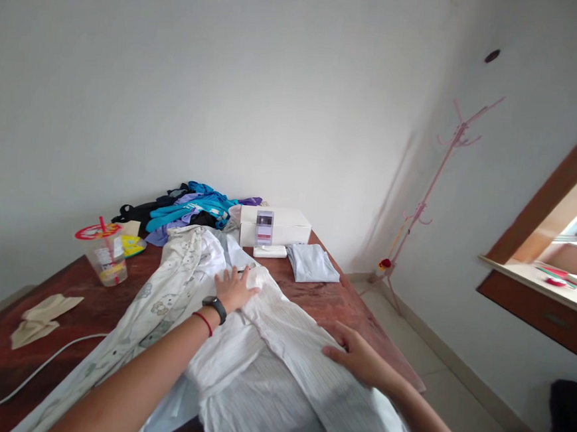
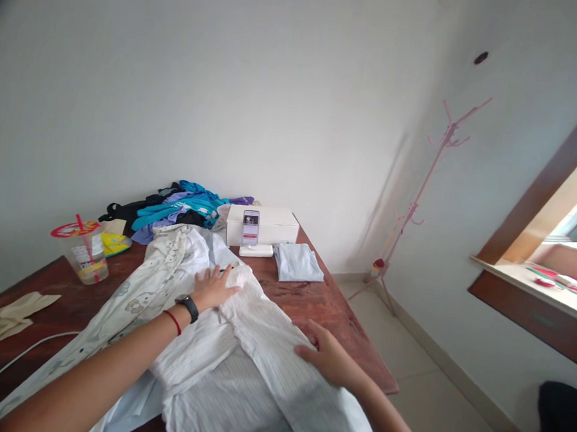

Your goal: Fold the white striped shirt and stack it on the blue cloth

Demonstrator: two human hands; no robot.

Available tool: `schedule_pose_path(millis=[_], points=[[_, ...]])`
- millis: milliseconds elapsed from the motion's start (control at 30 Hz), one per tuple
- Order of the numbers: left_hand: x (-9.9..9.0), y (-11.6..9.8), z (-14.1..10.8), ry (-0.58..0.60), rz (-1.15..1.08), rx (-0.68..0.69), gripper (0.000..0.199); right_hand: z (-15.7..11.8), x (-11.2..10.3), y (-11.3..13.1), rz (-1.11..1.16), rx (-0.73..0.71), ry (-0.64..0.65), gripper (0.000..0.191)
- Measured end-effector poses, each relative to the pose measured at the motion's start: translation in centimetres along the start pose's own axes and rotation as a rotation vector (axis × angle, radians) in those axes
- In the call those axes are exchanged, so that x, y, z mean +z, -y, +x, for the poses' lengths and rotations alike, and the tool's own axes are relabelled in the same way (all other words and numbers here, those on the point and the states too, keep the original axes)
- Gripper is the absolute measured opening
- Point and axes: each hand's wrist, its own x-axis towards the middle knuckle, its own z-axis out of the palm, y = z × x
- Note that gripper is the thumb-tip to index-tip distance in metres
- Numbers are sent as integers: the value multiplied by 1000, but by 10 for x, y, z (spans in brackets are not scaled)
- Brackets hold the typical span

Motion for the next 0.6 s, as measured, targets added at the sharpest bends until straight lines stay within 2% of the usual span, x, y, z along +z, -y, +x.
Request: schedule_pose_path(millis=[133,200,300,367,500,600], points=[[-13,14,20,-23,-102,-49,75,7,-29,-22,-43,92,-6,47],[-15,20,28,-23,-151,-68,73,3,-34,-31,-58,132,69,39],[-17,27,40,3,-232,-101,84,-9,-39,-36,-53,145,221,30],[-17,30,46,39,-285,-117,90,-16,-42,-38,-58,146,283,32],[-16,30,51,92,-386,-99,81,-23,-47,-49,-116,143,325,38],[-22,28,47,94,-449,-32,69,-18,-54,-59,-162,123,268,44]])
